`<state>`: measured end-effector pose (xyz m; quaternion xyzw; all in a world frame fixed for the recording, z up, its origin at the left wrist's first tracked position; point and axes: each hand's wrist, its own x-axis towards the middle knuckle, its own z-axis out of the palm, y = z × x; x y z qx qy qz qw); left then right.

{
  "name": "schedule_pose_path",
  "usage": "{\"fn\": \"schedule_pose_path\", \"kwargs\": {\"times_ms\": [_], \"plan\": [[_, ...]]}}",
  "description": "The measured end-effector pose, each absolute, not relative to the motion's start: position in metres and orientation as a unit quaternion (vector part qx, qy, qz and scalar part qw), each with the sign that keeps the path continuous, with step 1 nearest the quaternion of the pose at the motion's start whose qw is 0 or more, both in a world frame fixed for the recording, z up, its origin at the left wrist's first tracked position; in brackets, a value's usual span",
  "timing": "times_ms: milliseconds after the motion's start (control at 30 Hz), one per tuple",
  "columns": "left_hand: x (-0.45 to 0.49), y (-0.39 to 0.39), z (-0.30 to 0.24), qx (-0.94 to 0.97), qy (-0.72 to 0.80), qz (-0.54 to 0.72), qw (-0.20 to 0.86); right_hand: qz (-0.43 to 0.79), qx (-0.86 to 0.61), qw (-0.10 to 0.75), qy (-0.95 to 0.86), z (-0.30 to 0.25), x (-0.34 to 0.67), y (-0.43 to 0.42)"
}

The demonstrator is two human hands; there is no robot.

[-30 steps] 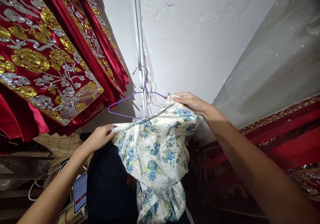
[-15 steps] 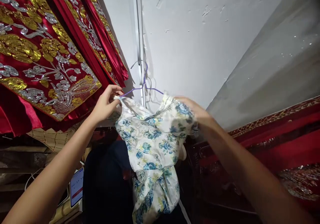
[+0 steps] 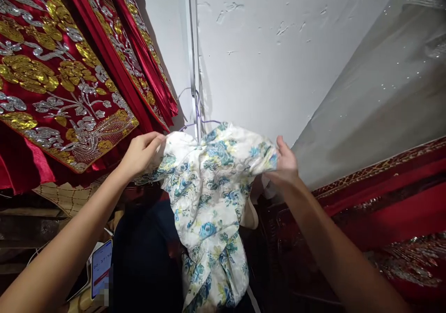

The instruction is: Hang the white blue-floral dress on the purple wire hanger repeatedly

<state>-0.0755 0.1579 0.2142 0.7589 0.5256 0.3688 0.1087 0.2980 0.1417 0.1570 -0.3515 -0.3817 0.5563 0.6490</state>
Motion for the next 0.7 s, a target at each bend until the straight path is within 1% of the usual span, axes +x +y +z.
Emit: {"fn": "schedule_pose_path", "kwargs": {"times_ms": [67,167,300,367,500,600,633,667,700], "plan": [[-0.067,0.155,0.222,0.772,0.509,0.372,0.086,0.522,-0.338,0.673,-0.4,0.184,0.294,0.139],[-0.059,0.158,0.23,0.77,0.524,0.362,0.04,0.466,-0.324,0.688,-0.452,0.214,0.272,0.128],[-0.056,0.169,0.232,0.76,0.523,0.386,0.026,0.376,-0.328,0.734,-0.461,0.226,0.254,0.122],[-0.05,0.173,0.235,0.756,0.51,0.41,0.024,0.378,-0.32,0.745,-0.446,0.226,0.258,0.126],[-0.026,0.174,0.248,0.773,0.466,0.431,0.019,0.451,-0.255,0.769,-0.375,0.22,0.277,0.133],[-0.006,0.175,0.255,0.8,0.431,0.417,0.027,0.425,-0.235,0.797,-0.359,0.203,0.292,0.116],[-0.002,0.175,0.254,0.806,0.432,0.404,0.03,0.409,-0.249,0.775,-0.412,0.195,0.297,0.104],[0.001,0.175,0.251,0.81,0.438,0.388,0.032,0.397,-0.271,0.722,-0.497,0.187,0.301,0.091],[0.003,0.174,0.245,0.815,0.443,0.373,0.037,0.374,-0.297,0.639,-0.603,0.18,0.306,0.077]]}}
